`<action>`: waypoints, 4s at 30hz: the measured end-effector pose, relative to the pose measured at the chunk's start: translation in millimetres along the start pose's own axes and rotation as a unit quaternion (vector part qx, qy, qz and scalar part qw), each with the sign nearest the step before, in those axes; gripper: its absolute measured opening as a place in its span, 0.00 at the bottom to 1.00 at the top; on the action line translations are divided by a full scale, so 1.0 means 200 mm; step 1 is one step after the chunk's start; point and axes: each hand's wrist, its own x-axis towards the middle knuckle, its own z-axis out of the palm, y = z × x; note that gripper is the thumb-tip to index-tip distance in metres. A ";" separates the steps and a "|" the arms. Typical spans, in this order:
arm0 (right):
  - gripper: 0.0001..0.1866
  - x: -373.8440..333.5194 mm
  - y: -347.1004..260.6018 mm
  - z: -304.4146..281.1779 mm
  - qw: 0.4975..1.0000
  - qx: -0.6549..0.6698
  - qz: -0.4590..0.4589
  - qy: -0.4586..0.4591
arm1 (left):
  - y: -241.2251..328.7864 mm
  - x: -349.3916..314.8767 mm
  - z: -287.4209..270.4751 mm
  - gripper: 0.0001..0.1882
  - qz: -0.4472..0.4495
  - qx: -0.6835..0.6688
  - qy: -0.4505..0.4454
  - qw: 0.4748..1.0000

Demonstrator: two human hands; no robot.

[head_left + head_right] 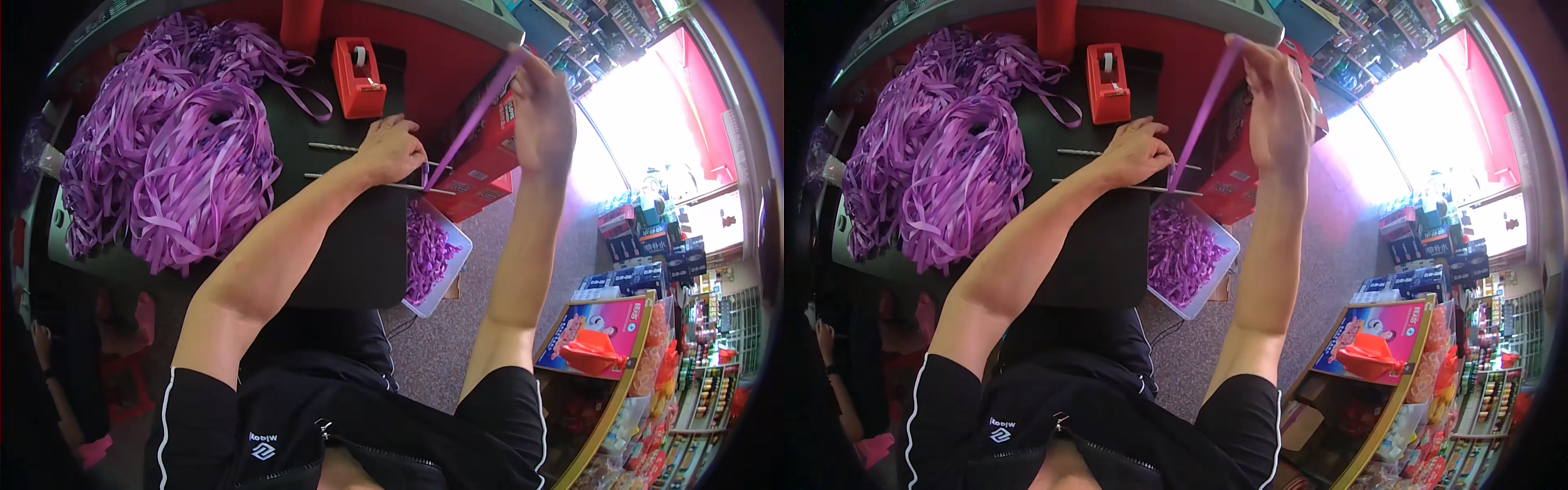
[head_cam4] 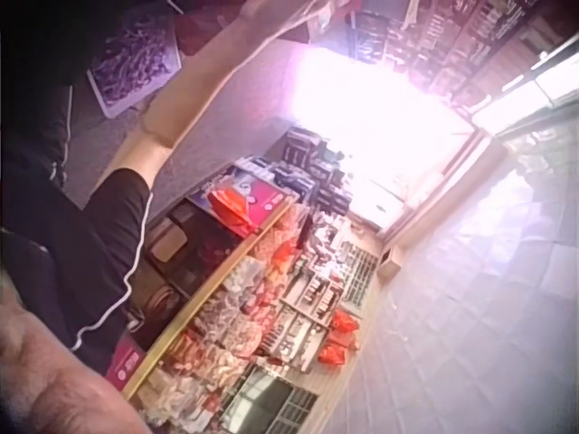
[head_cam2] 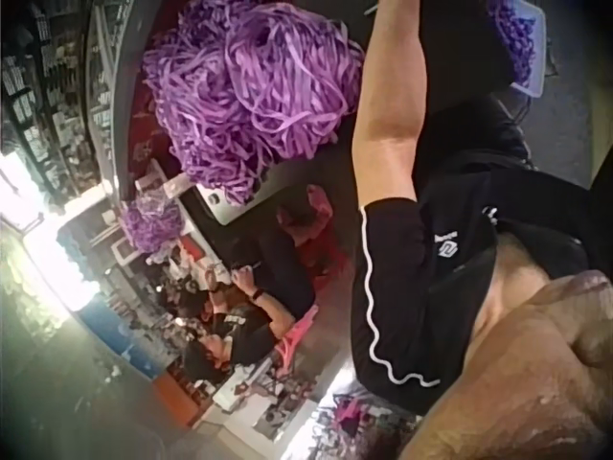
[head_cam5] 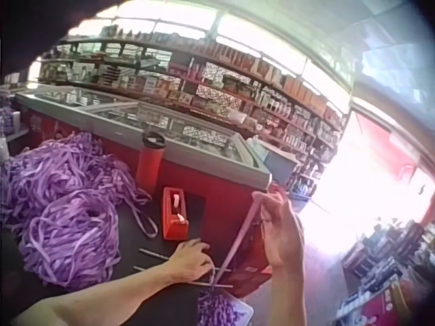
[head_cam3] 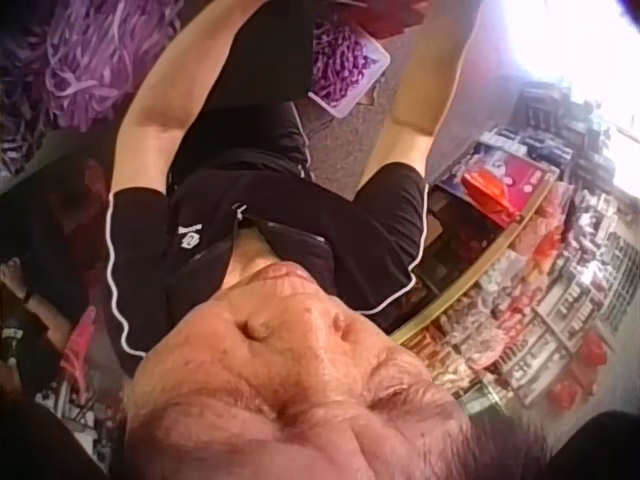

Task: Assembling purple lanyards by attaching clips or rings to the straps using a metal rod jig.

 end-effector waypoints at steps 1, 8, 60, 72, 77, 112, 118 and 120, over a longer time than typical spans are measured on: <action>0.21 0.10 0.10 -0.06 0.997 0.062 0.039 -0.018 | 0.01 0.00 0.00 0.13 0.000 -0.004 -0.008 1.000; 0.26 0.22 0.86 -0.31 0.965 0.080 0.238 0.070 | 0.07 -0.01 -0.03 0.14 -0.007 -0.003 -0.014 1.000; 0.27 -0.40 0.28 0.00 0.995 -0.081 0.044 0.025 | 0.05 -0.05 -0.01 0.11 -0.018 -0.047 0.056 0.997; 0.27 -0.42 0.81 -0.18 0.955 -0.135 0.265 0.006 | 0.08 -0.05 -0.01 0.09 -0.034 -0.050 0.070 0.996; 0.22 -0.57 0.94 -0.23 0.918 -0.181 0.352 -0.012 | 0.08 -0.04 0.01 0.10 -0.017 -0.062 0.094 0.993; 0.34 -0.70 0.24 -0.02 0.757 0.257 0.601 0.023 | 0.29 -0.24 0.01 0.31 -0.293 -0.777 -0.105 0.547; 0.34 -0.77 0.16 -0.03 0.785 0.191 0.588 0.037 | 0.52 -0.33 -0.07 0.38 -0.304 -0.858 -0.042 0.412; 0.31 -0.75 0.10 0.01 0.795 0.171 0.577 0.072 | 0.51 -0.34 -0.05 0.41 -0.280 -0.858 -0.014 0.430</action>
